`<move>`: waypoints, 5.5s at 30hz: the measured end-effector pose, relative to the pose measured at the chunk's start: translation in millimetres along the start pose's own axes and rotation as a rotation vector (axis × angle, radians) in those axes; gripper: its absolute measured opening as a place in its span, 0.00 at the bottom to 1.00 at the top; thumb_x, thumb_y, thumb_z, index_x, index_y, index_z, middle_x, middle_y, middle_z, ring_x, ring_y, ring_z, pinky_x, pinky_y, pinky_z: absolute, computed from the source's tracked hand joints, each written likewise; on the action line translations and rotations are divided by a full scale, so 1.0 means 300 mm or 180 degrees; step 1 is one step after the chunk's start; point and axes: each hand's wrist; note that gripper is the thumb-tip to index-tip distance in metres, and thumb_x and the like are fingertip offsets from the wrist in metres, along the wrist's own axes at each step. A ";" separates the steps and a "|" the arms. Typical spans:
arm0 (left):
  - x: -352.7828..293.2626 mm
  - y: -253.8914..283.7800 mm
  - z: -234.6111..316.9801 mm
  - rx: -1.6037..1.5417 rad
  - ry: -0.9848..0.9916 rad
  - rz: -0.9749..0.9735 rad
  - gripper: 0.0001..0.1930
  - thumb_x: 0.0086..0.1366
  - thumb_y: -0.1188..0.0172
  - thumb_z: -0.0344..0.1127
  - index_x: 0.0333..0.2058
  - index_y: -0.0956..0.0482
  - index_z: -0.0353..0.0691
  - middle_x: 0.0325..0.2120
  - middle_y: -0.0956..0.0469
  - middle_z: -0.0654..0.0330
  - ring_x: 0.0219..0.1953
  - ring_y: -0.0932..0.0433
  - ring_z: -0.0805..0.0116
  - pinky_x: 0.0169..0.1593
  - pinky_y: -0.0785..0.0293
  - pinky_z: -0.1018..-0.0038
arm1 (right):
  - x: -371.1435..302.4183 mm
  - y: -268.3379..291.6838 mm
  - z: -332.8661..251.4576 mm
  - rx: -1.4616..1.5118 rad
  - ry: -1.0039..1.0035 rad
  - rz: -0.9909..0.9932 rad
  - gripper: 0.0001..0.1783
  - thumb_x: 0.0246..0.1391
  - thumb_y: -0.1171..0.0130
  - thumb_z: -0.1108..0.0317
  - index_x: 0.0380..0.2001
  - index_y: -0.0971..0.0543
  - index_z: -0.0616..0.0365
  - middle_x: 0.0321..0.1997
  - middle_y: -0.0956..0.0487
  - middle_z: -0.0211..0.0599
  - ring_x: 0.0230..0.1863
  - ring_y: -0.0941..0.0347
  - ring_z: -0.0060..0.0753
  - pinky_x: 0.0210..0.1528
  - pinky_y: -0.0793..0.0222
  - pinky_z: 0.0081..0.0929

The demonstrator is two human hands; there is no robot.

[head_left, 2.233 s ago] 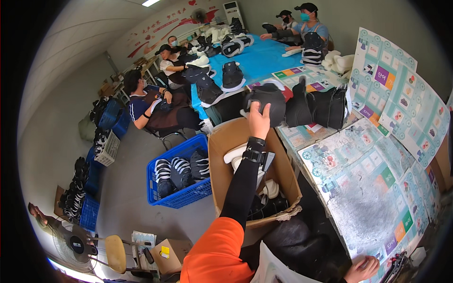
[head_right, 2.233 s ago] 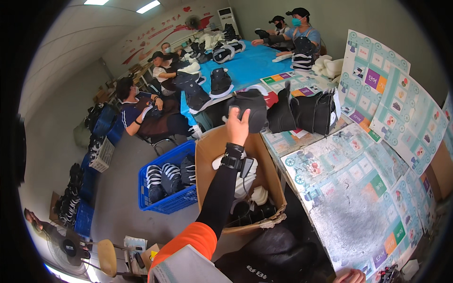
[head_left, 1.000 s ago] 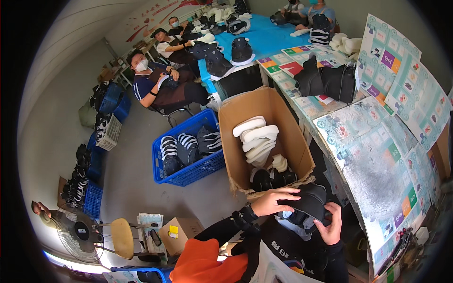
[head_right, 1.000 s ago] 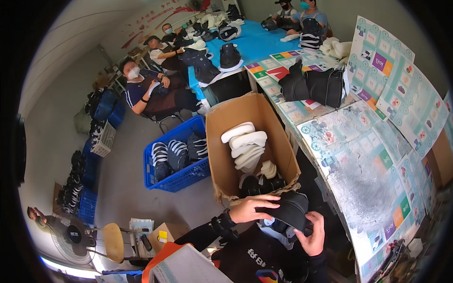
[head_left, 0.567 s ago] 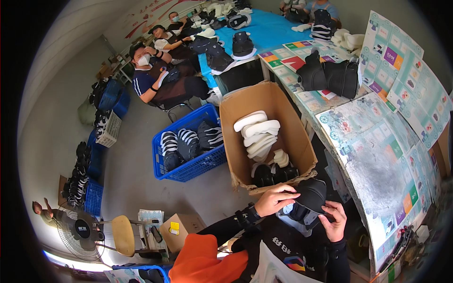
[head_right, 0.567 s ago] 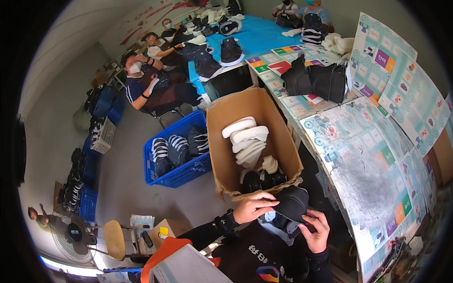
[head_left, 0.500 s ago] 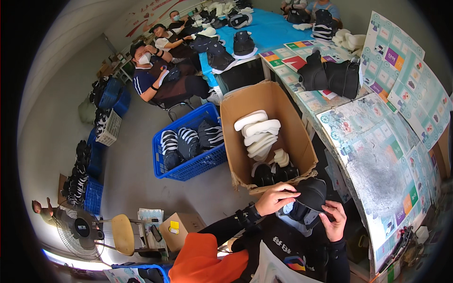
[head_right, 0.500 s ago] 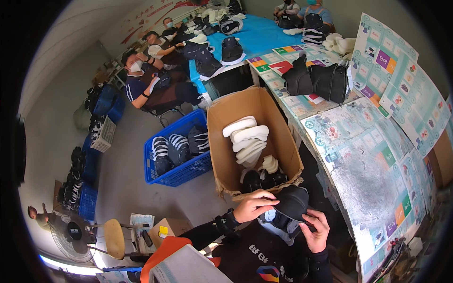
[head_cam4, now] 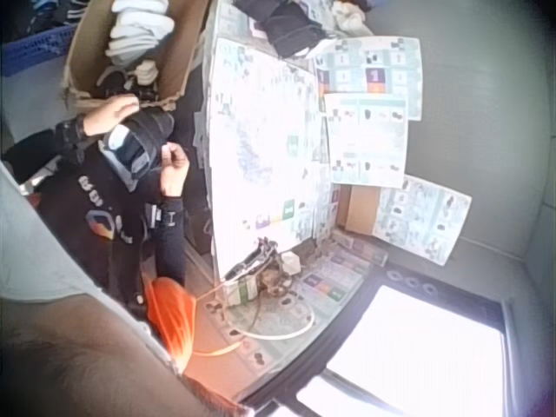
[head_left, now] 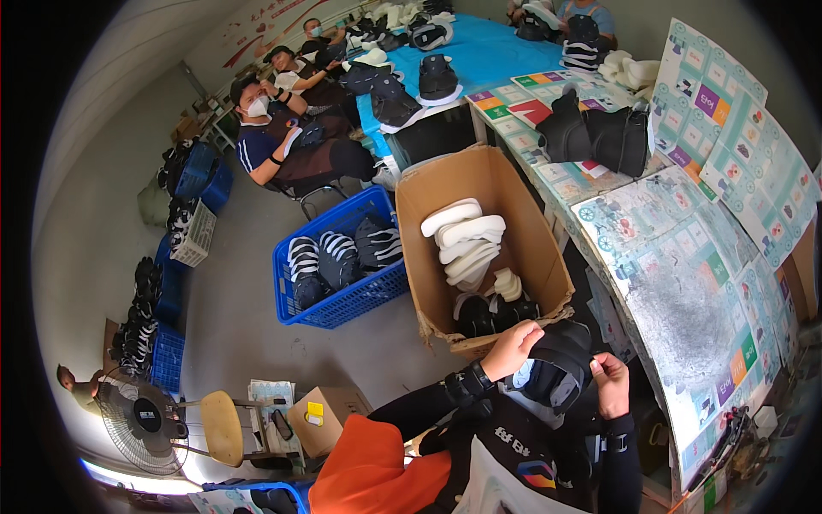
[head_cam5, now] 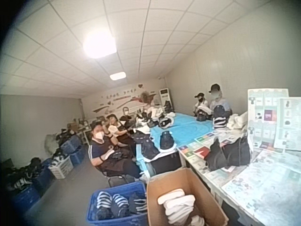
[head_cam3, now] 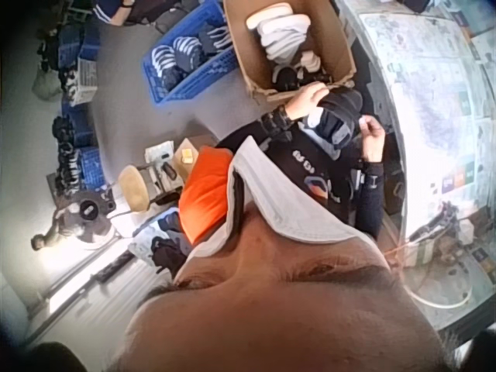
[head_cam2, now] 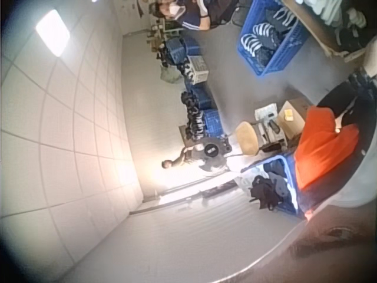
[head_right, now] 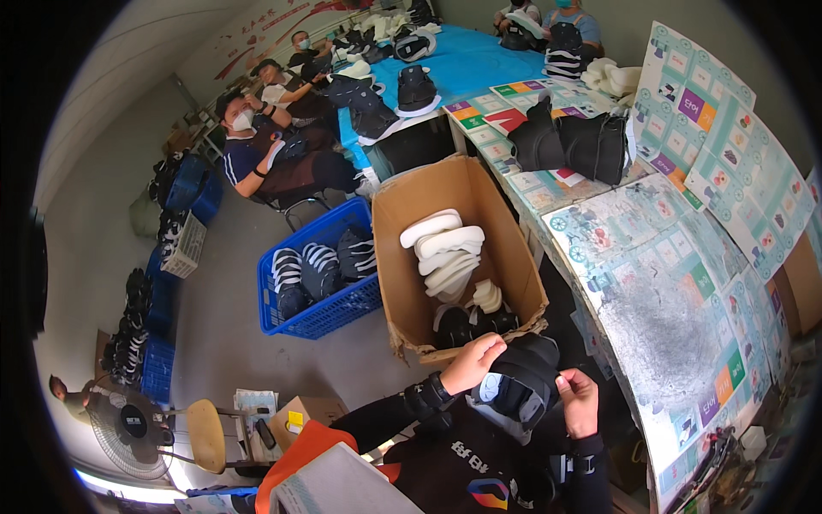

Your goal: The person picks up shoe upper components from a cardboard box, cleans or processes the edges with a handheld nozzle tool, and places the processed components onto a nearby table. The person handles several black and white shoe uppers one at a time, moving them from the box to the workspace.

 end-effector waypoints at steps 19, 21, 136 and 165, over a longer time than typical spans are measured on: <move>0.113 0.139 0.230 0.0034 -0.0214 0.0346 0.10 0.78 0.46 0.37 0.41 0.25 0.35 0.29 0.28 0.58 0.33 0.30 0.67 0.41 0.31 0.71 | -0.107 -0.103 -0.927 -0.2094 0.3447 0.1252 0.40 0.55 0.41 0.61 0.70 0.33 0.64 0.76 0.39 0.59 0.78 0.46 0.60 0.81 0.64 0.61; 0.130 0.155 0.314 0.0036 -0.0183 0.0371 0.10 0.78 0.46 0.36 0.41 0.25 0.34 0.30 0.28 0.58 0.33 0.29 0.67 0.41 0.31 0.71 | -0.102 -0.116 -0.935 -0.3007 0.2879 -0.0122 0.47 0.48 0.36 0.74 0.73 0.37 0.65 0.81 0.47 0.59 0.82 0.55 0.65 0.80 0.60 0.59; 1.095 -0.911 0.526 -0.0843 0.1647 -0.2269 0.12 0.70 0.35 0.37 0.44 0.17 0.34 0.36 0.13 0.56 0.32 0.14 0.64 0.39 0.17 0.68 | -0.463 1.067 -0.070 -0.4337 -0.1108 0.3424 0.25 0.44 0.35 0.74 0.47 0.29 0.68 0.51 0.29 0.53 0.56 0.30 0.60 0.54 0.25 0.47; 1.161 -0.944 0.436 0.0639 0.0347 -0.1943 0.24 0.66 0.33 0.43 0.41 0.17 0.19 0.34 0.14 0.52 0.32 0.17 0.65 0.37 0.24 0.67 | -0.278 0.706 -0.401 -0.1580 -0.0356 0.1678 0.15 0.47 0.44 0.67 0.36 0.17 0.64 0.31 0.20 0.65 0.39 0.23 0.70 0.43 0.26 0.52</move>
Point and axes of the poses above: each hand's wrist, its own x-axis towards the middle knuckle, its own y-axis out of the back of the hand, z = x × y
